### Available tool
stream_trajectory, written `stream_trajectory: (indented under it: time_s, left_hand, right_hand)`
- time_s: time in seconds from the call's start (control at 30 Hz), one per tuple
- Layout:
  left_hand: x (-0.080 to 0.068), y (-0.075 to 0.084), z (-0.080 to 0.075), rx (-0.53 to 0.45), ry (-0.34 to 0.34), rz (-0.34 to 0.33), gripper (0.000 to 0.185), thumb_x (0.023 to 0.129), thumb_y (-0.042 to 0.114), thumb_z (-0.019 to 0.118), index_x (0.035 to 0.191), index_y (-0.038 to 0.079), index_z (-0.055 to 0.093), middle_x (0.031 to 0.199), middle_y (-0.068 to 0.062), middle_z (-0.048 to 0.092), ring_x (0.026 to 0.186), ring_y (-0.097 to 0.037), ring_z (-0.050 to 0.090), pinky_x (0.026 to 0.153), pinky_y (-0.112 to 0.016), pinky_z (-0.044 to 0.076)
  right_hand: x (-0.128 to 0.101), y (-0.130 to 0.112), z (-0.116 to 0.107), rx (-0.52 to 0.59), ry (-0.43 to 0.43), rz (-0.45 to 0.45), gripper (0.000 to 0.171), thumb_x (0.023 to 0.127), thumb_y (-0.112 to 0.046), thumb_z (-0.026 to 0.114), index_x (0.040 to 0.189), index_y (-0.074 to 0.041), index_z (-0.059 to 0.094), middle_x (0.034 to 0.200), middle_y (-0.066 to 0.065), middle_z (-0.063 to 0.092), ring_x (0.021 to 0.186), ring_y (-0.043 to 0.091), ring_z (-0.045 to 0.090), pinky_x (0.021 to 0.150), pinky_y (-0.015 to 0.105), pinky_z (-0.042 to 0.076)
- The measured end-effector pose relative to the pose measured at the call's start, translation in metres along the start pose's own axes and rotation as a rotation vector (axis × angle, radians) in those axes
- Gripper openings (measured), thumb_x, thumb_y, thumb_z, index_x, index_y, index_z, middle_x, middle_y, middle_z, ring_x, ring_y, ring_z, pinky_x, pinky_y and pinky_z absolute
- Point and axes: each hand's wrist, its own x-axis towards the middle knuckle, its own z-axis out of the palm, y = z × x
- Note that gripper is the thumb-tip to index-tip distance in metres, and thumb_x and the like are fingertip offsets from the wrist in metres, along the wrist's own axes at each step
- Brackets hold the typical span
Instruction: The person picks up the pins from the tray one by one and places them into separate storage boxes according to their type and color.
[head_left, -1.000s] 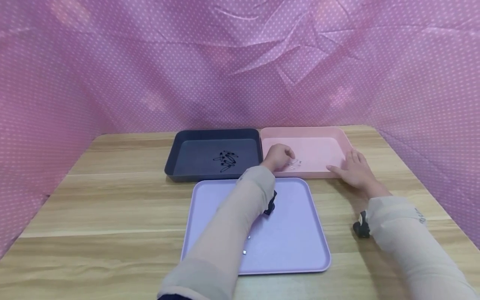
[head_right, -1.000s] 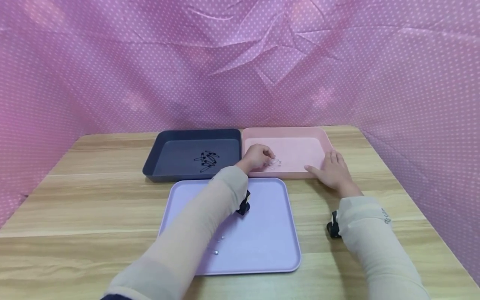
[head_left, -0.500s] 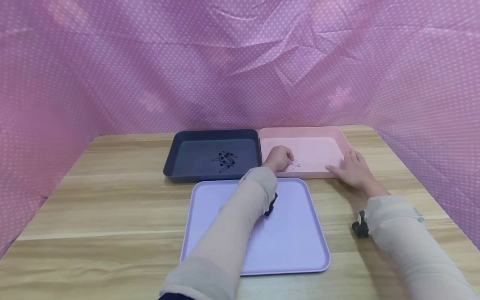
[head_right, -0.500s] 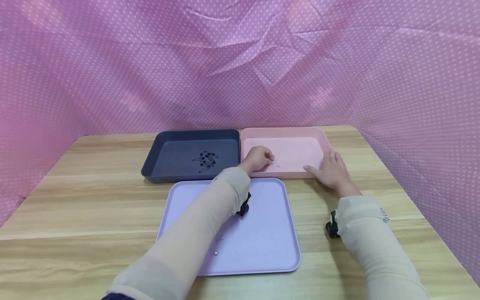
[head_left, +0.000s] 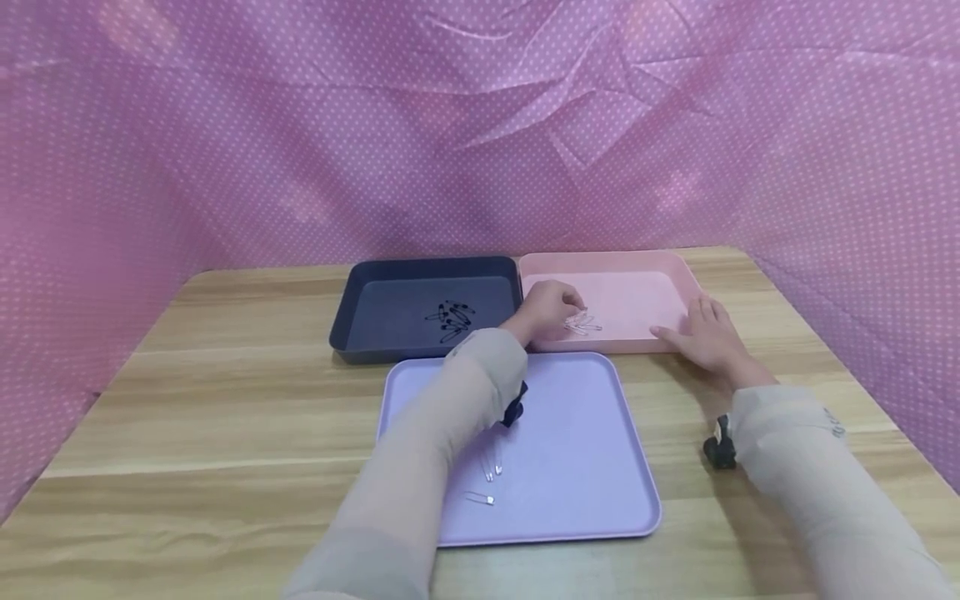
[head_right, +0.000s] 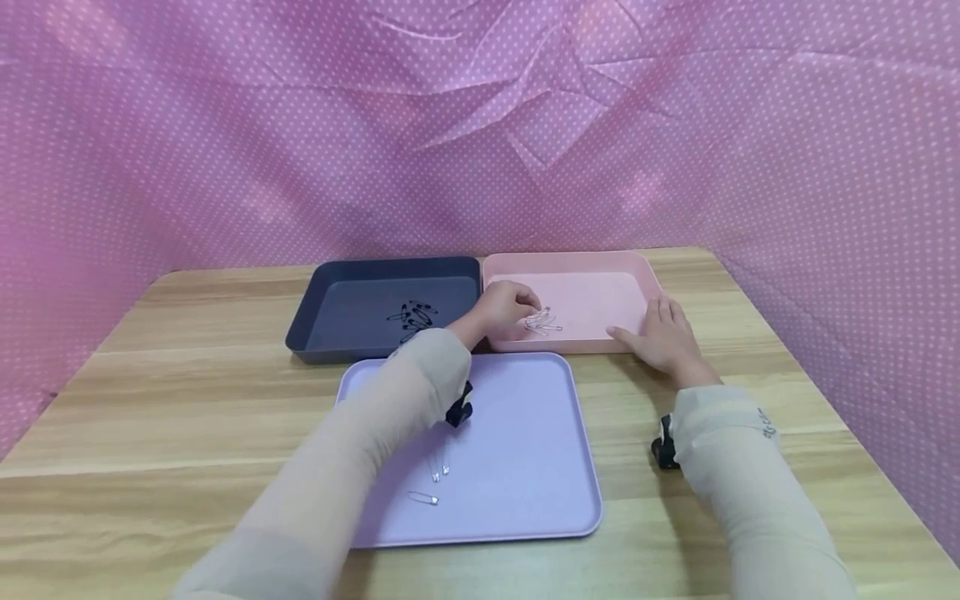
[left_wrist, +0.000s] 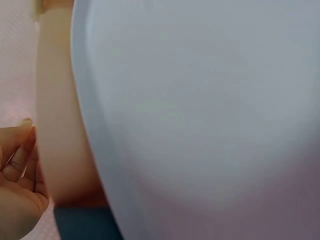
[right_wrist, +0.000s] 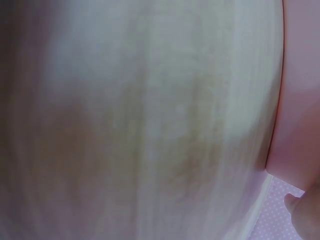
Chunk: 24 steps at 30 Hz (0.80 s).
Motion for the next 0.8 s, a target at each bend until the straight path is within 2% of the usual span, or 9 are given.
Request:
stream_trajectory:
  time_s: [0.13,0.37,0.53,0.8]
  left_hand:
    - [-0.008,-0.001,-0.013,0.012,0.001,0.015,0.011,0.081,0.008,0.058,0.088,0.006,0.066,0.092,-0.002,0.064,0.093,-0.012,0.055,0.082,-0.018,0.038]
    - [-0.028,-0.002,-0.030,-0.014,-0.031,-0.075,0.011,0.083,0.016,0.058,0.090,0.012,0.066,0.091,0.004,0.063,0.091,-0.010,0.053,0.080,-0.022,0.039]
    - [-0.042,-0.005,-0.037,-0.034,-0.054,-0.087,0.011,0.084,0.018,0.057,0.091,0.013,0.064,0.091,0.004,0.062,0.087,-0.008,0.053,0.075,-0.021,0.042]
    - [-0.071,-0.008,-0.047,-0.062,-0.149,-0.096,0.016,0.086,0.021,0.054,0.096,0.012,0.062,0.089,0.002,0.062,0.082,-0.009,0.054,0.073,-0.022,0.043]
  right_hand:
    - [0.000,0.000,-0.001,-0.005,-0.006,0.003,0.097,0.084,-0.057,0.033,0.125,0.023,-0.002,0.129,0.040,-0.008,0.120,0.049,-0.006,0.097,0.051,-0.004]
    - [0.000,0.000,-0.005,0.016,-0.014,0.013,0.099,0.083,-0.058,0.034,0.125,0.022,-0.006,0.129,0.039,-0.012,0.120,0.048,-0.009,0.096,0.052,-0.005]
    - [0.000,-0.001,-0.006,0.007,-0.021,0.005,0.098,0.083,-0.058,0.034,0.125,0.022,-0.006,0.129,0.039,-0.012,0.120,0.048,-0.008,0.097,0.051,-0.005]
    - [-0.002,-0.002,-0.003,0.012,-0.031,0.008,0.099,0.083,-0.059,0.033,0.125,0.022,-0.006,0.129,0.038,-0.013,0.121,0.047,-0.009,0.097,0.051,-0.006]
